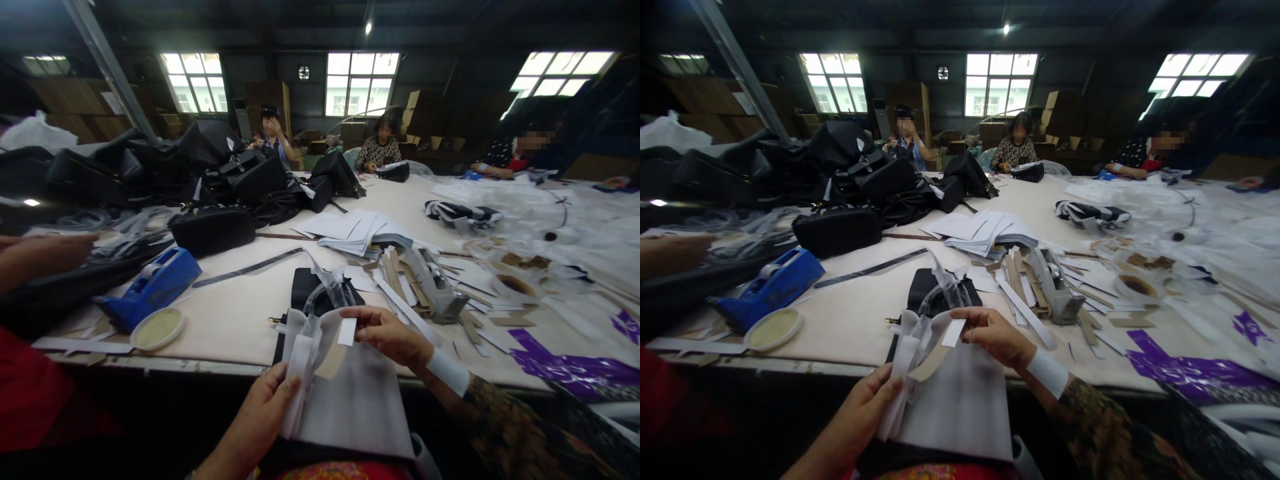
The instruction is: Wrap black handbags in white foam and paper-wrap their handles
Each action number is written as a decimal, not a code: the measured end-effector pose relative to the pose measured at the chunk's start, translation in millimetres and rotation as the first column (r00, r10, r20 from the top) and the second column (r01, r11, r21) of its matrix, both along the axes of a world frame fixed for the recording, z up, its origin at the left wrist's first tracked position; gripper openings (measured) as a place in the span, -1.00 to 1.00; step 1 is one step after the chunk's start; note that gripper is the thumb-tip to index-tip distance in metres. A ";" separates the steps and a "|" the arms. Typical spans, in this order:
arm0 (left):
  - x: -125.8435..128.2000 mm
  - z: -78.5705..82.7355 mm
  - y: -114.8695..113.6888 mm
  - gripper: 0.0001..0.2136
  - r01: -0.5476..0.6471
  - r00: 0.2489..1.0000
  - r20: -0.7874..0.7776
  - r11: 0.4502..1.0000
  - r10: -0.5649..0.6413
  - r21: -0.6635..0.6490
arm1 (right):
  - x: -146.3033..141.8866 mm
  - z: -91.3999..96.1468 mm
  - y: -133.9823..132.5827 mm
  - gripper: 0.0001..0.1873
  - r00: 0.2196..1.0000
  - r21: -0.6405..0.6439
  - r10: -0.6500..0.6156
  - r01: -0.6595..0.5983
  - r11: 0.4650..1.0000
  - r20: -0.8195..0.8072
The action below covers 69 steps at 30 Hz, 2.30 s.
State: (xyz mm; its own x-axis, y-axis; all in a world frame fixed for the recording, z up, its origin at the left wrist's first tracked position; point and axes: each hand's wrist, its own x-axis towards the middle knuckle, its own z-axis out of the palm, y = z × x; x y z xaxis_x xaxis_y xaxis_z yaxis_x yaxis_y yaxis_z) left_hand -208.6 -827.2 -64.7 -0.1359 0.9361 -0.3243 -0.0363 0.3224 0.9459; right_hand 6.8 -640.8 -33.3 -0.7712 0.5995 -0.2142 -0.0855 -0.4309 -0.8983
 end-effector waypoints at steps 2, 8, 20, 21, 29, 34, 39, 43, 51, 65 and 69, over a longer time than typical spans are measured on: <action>0.1 -1.2 -0.2 -0.49 0.003 1.000 0.007 1.000 -0.003 0.006 | 0.7 -0.3 0.1 -0.46 1.000 0.003 0.023 -0.023 1.000 -0.007; 0.9 -1.1 -0.4 -0.49 0.006 1.000 0.017 1.000 -0.006 -0.006 | -0.8 -3.5 -3.2 -0.51 1.000 0.031 0.011 -0.010 0.999 -0.016; 2.0 1.6 -0.2 -0.49 0.015 1.000 0.001 1.000 -0.015 0.006 | -5.0 -21.0 -7.1 -0.61 0.998 0.154 -0.056 0.049 0.987 0.042; 2.0 1.4 -0.1 -0.49 0.012 1.000 0.002 1.000 -0.012 0.004 | -6.4 -24.3 -7.8 -0.66 0.993 0.153 -0.104 0.094 0.984 0.058; 0.8 -4.3 -0.9 -0.48 -0.007 1.000 0.028 1.000 0.007 -0.010 | -14.5 -11.1 -10.8 -0.60 0.962 0.334 -0.153 0.071 0.940 0.228; 1.6 -0.6 -0.4 -0.48 0.000 1.000 0.031 1.000 0.000 -0.007 | -17.4 1.8 -11.1 -0.57 0.942 0.437 -0.191 0.054 0.898 0.277; 2.0 4.4 -0.6 -0.49 -0.012 1.000 0.001 1.000 0.012 0.007 | -22.5 -2.6 -17.3 -0.64 0.957 0.300 -0.118 0.034 0.953 0.266; 1.9 2.0 -2.3 -0.49 -0.013 0.999 0.030 1.000 0.013 0.014 | -27.4 -5.8 -23.5 -0.61 0.984 0.150 -0.101 0.079 0.986 0.146; 1.8 0.8 -2.4 -0.49 -0.015 0.998 0.059 1.000 0.013 0.018 | -32.9 -3.0 -28.5 -0.88 0.982 0.092 -0.159 0.150 0.984 0.102; 2.6 0.6 -3.5 -0.53 -0.092 0.961 0.259 0.996 0.093 -0.015 | -39.5 -3.6 -66.6 -0.61 0.975 0.176 0.130 -0.162 0.971 0.182; 2.3 -1.6 -5.1 -0.55 -0.126 0.950 0.283 0.991 0.131 -0.036 | -36.5 -13.8 -72.5 -0.70 0.927 0.154 0.111 -0.176 0.972 0.359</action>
State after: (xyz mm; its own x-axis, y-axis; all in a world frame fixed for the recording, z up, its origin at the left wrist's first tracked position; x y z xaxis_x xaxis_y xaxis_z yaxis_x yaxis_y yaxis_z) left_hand -206.3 -832.3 -66.2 -0.1550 0.9108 -0.3825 -0.3448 0.3130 0.8850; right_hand -29.7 -713.3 -47.2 -0.7489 0.5416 -0.3818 0.2952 -0.2431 -0.9240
